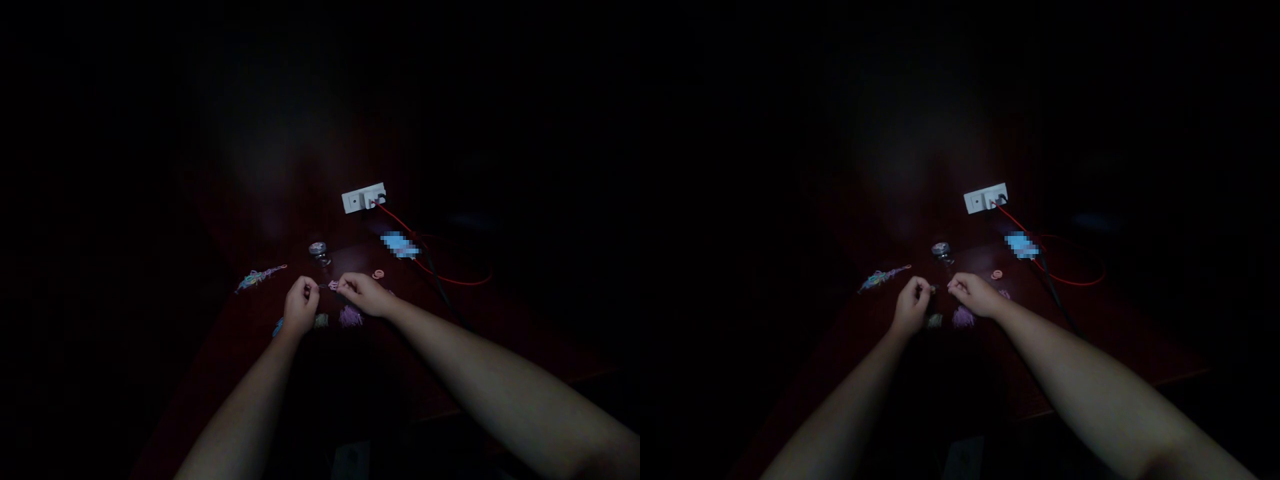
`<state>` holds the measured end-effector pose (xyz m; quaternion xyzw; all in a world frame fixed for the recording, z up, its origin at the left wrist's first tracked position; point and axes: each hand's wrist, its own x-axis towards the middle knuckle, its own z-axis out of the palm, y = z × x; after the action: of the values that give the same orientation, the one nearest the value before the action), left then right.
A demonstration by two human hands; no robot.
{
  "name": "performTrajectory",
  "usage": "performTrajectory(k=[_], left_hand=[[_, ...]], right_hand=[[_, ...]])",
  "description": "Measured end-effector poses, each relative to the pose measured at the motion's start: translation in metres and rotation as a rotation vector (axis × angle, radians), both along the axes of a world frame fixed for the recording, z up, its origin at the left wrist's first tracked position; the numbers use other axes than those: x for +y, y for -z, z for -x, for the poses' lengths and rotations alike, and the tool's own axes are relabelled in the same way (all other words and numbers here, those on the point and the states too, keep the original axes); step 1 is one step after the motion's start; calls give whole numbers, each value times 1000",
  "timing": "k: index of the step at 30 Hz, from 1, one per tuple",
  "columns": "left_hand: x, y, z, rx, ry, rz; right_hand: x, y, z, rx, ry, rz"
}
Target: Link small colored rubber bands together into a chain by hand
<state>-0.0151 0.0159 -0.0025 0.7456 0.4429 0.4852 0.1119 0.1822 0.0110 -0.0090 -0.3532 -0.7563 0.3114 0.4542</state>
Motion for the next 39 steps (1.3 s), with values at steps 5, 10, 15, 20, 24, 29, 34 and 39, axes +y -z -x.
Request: performTrajectory(k=[5, 10, 15, 20, 24, 29, 34, 39], left_hand=[[-3, -5, 7, -86, -53, -16], [-12, -3, -6, 79, 115, 72], [-13, -1, -11, 103, 133, 89], [-11, -5, 5, 48, 26, 14], [-11, -3, 40, 20, -214, -125], [-28, 11, 90, 85, -438, -67], [-40, 24, 105, 153, -470, 68], [-39, 29, 103, 171, -460, 129]], right_hand=[[3, 3, -2, 25, 51, -18], [-1, 1, 1, 32, -12, -9], [-3, -1, 2, 1, 11, -30], [-2, -1, -1, -4, -26, -32], [-2, -2, -2, -29, 26, -47], [-3, -4, -2, -60, 22, -44], [-1, -1, -4, -58, 16, -52], [1, 0, -6, -70, 35, -67]])
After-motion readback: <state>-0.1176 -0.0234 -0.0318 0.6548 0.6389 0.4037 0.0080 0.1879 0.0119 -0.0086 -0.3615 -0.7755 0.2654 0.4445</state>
